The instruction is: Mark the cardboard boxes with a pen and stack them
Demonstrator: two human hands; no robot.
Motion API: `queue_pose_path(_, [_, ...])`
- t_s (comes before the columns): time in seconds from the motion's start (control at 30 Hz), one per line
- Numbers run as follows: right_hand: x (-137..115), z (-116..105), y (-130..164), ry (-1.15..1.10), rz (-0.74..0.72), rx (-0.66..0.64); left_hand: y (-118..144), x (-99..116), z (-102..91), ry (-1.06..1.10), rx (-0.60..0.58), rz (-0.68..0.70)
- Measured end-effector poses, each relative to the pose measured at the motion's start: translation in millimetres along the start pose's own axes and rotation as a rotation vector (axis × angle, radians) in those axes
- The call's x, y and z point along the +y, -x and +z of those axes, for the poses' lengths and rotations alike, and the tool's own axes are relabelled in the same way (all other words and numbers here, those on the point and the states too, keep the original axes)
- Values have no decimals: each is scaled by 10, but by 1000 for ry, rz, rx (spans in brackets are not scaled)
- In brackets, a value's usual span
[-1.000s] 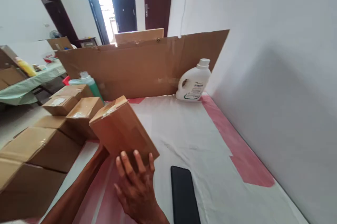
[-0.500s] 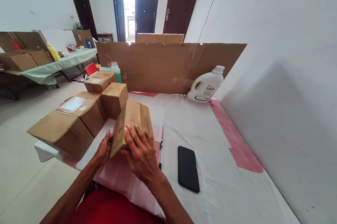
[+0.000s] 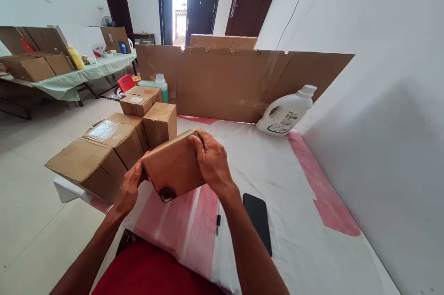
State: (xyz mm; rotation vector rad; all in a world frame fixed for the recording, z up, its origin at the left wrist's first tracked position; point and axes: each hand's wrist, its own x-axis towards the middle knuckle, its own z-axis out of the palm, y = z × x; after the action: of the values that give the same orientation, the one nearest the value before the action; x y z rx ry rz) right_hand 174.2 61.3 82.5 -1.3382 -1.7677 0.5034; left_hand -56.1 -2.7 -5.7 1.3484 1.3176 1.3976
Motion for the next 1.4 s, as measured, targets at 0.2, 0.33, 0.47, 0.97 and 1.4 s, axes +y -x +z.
queue_pose_path(0.2, [400,-126,-321,28,277,2,-357,123,222,-292,-47,246])
queue_pose_path(0.33, [567,-192,-329,24,308,98,-372,132,383,-264,-88,320])
queue_pose_path(0.47, [608,-274,-78,-51,342,141,-300,85,579,-189,-81,322])
queue_pose_path(0.97, [266,50,1540,-855,672,463,-514,448,920,-69,-101,587])
queue_pose_path(1.4, [616,10,2033,-209,642,81,-146,759,363,-89,-553,352])
